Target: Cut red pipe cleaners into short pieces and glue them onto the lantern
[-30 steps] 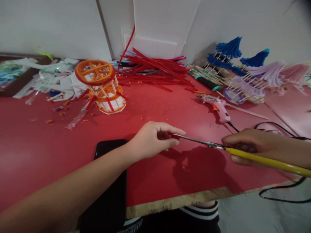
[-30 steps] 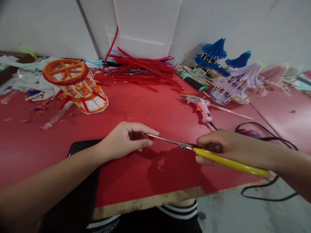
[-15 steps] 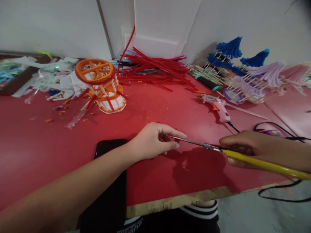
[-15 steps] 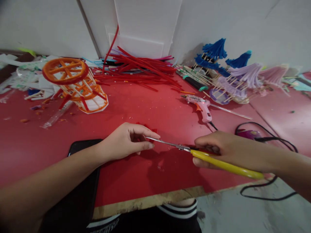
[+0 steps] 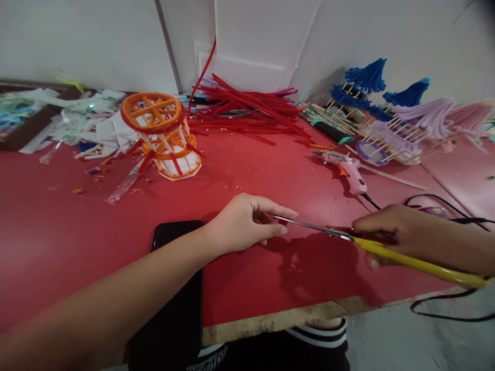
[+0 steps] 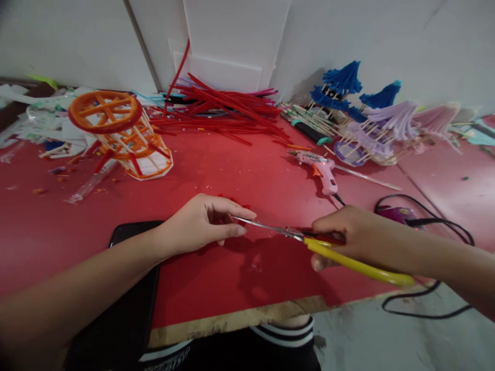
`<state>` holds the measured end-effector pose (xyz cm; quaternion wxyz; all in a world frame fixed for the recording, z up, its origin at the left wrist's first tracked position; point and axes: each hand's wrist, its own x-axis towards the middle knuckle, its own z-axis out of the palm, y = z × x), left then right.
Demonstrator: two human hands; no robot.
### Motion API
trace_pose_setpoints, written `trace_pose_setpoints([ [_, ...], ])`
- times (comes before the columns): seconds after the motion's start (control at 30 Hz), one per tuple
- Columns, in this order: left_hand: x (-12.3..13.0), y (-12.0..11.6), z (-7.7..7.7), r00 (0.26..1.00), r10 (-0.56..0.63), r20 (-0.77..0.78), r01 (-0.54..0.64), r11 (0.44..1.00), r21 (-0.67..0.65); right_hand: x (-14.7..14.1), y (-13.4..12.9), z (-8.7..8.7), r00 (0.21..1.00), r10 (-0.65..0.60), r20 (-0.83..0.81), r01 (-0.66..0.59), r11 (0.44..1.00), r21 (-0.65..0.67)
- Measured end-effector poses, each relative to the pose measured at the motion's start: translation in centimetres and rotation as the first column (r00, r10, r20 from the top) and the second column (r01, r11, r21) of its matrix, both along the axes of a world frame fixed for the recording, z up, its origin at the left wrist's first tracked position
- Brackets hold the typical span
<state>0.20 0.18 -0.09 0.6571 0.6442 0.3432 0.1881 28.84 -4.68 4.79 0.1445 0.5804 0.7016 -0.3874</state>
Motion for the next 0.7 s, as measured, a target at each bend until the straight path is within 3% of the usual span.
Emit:
trace_pose_setpoints([
  [0.27, 0.1, 0.0, -0.1, 1.0, 0.02, 0.008, -0.02, 1.0, 0.009, 0.8, -0.2, -0.6, 1.0, -0.011, -0.001, 0.011, 0.999, 0.047],
  [0.5, 0.1, 0.2, 0.5, 0.981, 0.192, -0.034, -0.188, 0.978, 0.084, 1.6, 0.1, -0.3, 0.998, 0.0, 0.07, -0.014, 0.98, 0.198],
  [0.6, -0.4, 0.2, 1.7, 0.966, 0.259, -0.011, -0.255, 0.956, 0.148, 1.2, 0.3, -0.6, 0.996, -0.063, 0.067, 0.04, 0.954, 0.296],
  [0.7, -2.0, -0.2, 4.6, 0.92, 0.385, 0.077, -0.389, 0.871, 0.299, 0.6, 0.7, -1.6, 0.982, -0.142, 0.125, 0.07, 0.888, 0.453],
])
